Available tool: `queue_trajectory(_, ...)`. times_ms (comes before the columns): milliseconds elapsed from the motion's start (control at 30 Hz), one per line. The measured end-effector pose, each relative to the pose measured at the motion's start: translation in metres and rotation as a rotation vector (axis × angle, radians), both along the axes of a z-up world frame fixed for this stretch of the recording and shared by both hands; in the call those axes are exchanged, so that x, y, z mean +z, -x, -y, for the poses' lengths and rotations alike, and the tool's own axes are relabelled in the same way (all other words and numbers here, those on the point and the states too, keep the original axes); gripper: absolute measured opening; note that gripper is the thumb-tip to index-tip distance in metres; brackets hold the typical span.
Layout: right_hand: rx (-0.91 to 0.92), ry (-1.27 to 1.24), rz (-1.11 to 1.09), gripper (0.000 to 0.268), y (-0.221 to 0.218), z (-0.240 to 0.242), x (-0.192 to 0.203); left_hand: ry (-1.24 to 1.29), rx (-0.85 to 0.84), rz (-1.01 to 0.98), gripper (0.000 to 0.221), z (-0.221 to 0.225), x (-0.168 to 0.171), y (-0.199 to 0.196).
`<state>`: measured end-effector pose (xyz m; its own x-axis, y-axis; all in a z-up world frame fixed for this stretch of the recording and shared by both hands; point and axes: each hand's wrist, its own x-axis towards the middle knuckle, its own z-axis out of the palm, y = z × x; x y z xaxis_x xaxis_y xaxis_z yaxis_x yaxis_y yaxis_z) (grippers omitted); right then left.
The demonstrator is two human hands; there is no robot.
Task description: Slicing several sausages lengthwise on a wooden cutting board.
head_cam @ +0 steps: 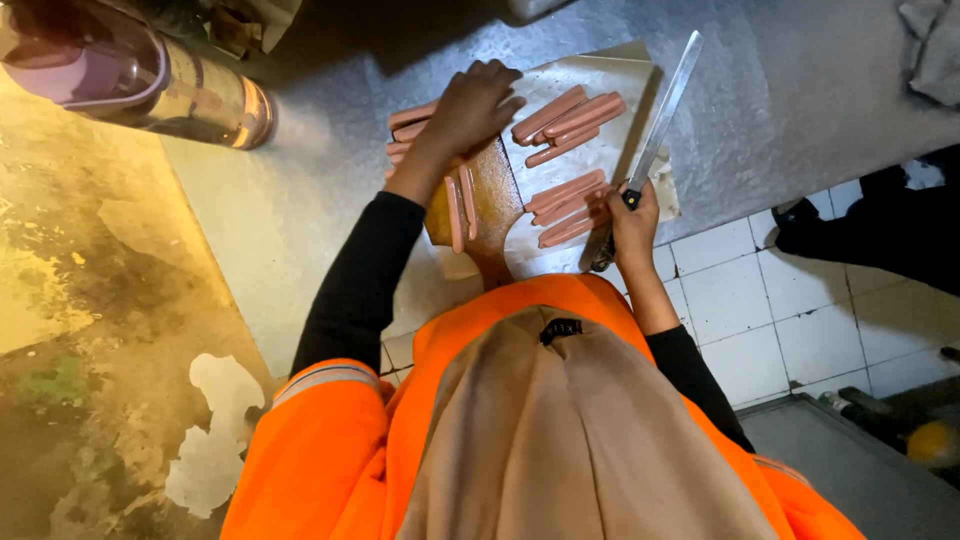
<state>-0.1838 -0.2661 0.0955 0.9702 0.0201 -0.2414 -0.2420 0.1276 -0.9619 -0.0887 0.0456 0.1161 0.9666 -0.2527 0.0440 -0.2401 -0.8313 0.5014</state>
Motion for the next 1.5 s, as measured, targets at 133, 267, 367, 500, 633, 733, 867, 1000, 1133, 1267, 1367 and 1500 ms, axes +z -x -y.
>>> queue_trajectory(133, 0.008, 0.015, 0.007, 0.018, 0.001, -0.003, 0.009, 0.057, -0.067, -0.014, 0.038, 0.061, -0.001, -0.009)
queue_trajectory(267, -0.015, 0.026, 0.018, 0.017, 0.003, 0.005, 0.017, 0.178, -0.067, -0.075, 0.023, 0.067, -0.013, -0.017)
queue_trajectory(367, -0.042, 0.058, 0.023, 0.016, 0.005, 0.012, 0.005, 0.165, -0.046, -0.099, 0.015, 0.063, -0.027, -0.017)
queue_trajectory(500, -0.051, -0.044, 0.025, 0.018, 0.007, 0.014, -0.006, 0.070, -0.015, -0.155, 0.006, 0.064, -0.026, -0.014)
queue_trajectory(633, -0.015, -0.074, 0.015, 0.017, 0.005, 0.009, 0.001, -0.018, -0.067, 0.013, 0.025, 0.067, -0.057, -0.022)
queue_trajectory(733, 0.000, -0.045, 0.022, 0.020, 0.004, 0.006, 0.004, -0.177, -0.071, 0.100, 0.035, 0.073, -0.070, -0.031)
queue_trajectory(867, -0.021, -0.024, 0.000, 0.018, 0.004, 0.010, 0.004, 0.059, 0.036, 0.005, 0.024, 0.078, -0.028, -0.022)
queue_trajectory(1000, -0.033, -0.054, 0.023, 0.018, 0.003, 0.013, -0.002, 0.191, -0.067, 0.078, 0.043, 0.088, -0.026, -0.014)
queue_trajectory(1133, -0.028, 0.043, 0.020, 0.016, 0.003, 0.010, 0.005, 0.073, -0.042, 0.104, 0.049, 0.097, -0.056, -0.018)
queue_trajectory(1267, -0.012, 0.078, 0.046, 0.015, 0.006, 0.010, 0.009, 0.169, -0.055, -0.015, 0.054, 0.090, -0.035, -0.017)
queue_trajectory(1367, -0.002, 0.096, 0.054, 0.015, 0.006, 0.011, 0.009, 0.190, -0.062, -0.015, 0.039, 0.073, 0.006, -0.004)
queue_trajectory(1500, -0.013, -0.072, 0.014, 0.018, 0.006, 0.008, 0.011, 0.230, -0.001, 0.059, 0.011, 0.031, 0.052, 0.012)
